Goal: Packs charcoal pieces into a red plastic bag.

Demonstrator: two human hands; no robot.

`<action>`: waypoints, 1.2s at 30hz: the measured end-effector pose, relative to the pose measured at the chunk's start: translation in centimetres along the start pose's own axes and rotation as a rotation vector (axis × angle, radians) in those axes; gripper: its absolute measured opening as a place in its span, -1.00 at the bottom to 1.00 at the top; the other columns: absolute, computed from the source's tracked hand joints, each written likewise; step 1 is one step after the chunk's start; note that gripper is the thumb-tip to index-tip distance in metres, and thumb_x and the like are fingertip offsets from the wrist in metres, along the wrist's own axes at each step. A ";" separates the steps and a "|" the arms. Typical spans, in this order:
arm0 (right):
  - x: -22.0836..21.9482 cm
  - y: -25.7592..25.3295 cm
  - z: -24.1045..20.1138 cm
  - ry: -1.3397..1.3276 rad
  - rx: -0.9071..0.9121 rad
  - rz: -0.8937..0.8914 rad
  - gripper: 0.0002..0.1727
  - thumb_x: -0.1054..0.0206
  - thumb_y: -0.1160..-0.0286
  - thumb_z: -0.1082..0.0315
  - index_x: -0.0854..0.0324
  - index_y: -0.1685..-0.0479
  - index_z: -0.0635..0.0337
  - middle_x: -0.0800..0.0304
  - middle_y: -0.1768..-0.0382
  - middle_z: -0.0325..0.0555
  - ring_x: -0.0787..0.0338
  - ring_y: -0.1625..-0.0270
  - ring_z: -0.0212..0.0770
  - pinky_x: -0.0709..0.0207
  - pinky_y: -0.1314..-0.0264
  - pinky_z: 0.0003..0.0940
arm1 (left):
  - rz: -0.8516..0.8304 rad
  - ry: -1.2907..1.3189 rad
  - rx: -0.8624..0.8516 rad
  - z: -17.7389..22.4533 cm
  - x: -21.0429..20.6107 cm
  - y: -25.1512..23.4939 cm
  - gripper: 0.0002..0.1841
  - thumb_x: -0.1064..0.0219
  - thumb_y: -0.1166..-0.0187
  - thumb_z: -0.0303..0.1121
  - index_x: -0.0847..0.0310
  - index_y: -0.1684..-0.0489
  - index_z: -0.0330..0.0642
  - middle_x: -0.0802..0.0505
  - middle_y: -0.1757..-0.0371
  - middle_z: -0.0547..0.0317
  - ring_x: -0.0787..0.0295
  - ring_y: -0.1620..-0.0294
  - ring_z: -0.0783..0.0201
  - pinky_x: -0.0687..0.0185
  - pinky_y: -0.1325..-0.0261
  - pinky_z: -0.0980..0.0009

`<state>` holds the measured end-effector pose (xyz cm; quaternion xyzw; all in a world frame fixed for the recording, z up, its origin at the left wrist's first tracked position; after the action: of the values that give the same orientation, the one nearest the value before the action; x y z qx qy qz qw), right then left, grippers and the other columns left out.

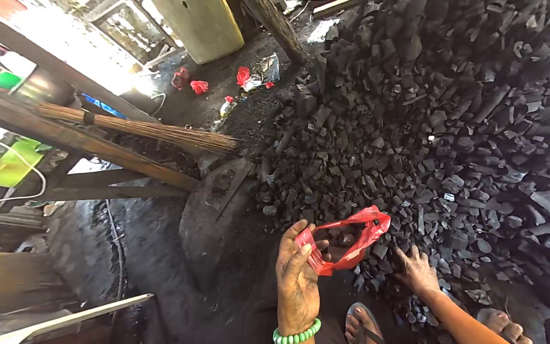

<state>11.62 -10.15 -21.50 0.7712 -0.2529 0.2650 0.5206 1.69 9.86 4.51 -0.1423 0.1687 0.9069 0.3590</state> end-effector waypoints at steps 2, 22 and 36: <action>0.1 -0.4 1.3 0.019 0.042 -0.001 -0.13 -0.58 -0.33 0.10 -0.34 -0.76 -0.22 -0.04 -0.78 0.43 -0.17 -0.73 0.55 -0.40 -0.44 0.46 | 0.009 0.000 0.004 -0.1 -0.2 -0.1 -0.50 -0.27 -0.39 -0.31 -0.46 -0.37 -0.18 -0.82 -0.03 0.00 -0.87 0.19 0.20 -0.85 0.19 0.32; 18.1 8.1 -5.1 -1.074 0.749 -0.313 -0.28 -0.64 0.09 0.29 -0.55 -0.30 -0.02 -0.85 0.21 -0.15 -0.80 0.45 -0.30 -0.71 0.49 -0.40 | -0.340 0.074 0.161 -1.1 -3.3 1.0 -0.21 -0.63 -0.10 -0.02 -0.48 -0.45 0.02 -0.80 -0.22 -0.03 -0.88 0.12 0.17 -0.83 0.18 0.32; 16.5 9.6 -6.3 0.259 0.832 -0.258 -0.56 -0.28 -0.72 0.18 -0.63 -0.52 0.04 -0.40 -0.66 0.25 -0.47 -0.64 0.32 -0.29 -0.62 0.33 | -0.387 -0.011 0.265 -1.6 -2.8 1.0 -0.47 -0.13 -0.51 -0.29 -0.39 -0.53 -0.09 -0.81 -0.02 -0.05 -0.83 0.28 0.23 -0.75 0.27 0.40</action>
<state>16.41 -9.31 -1.97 0.9004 0.0405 0.3715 0.2227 3.16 6.81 4.37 -0.1186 0.2538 0.7917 0.5429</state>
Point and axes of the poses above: each hand's wrist, its own y-axis away from the middle knuckle, its own x-axis out of the back of the hand, z = x × y, the point moved 1 cm from there along -y, towards the middle knuckle
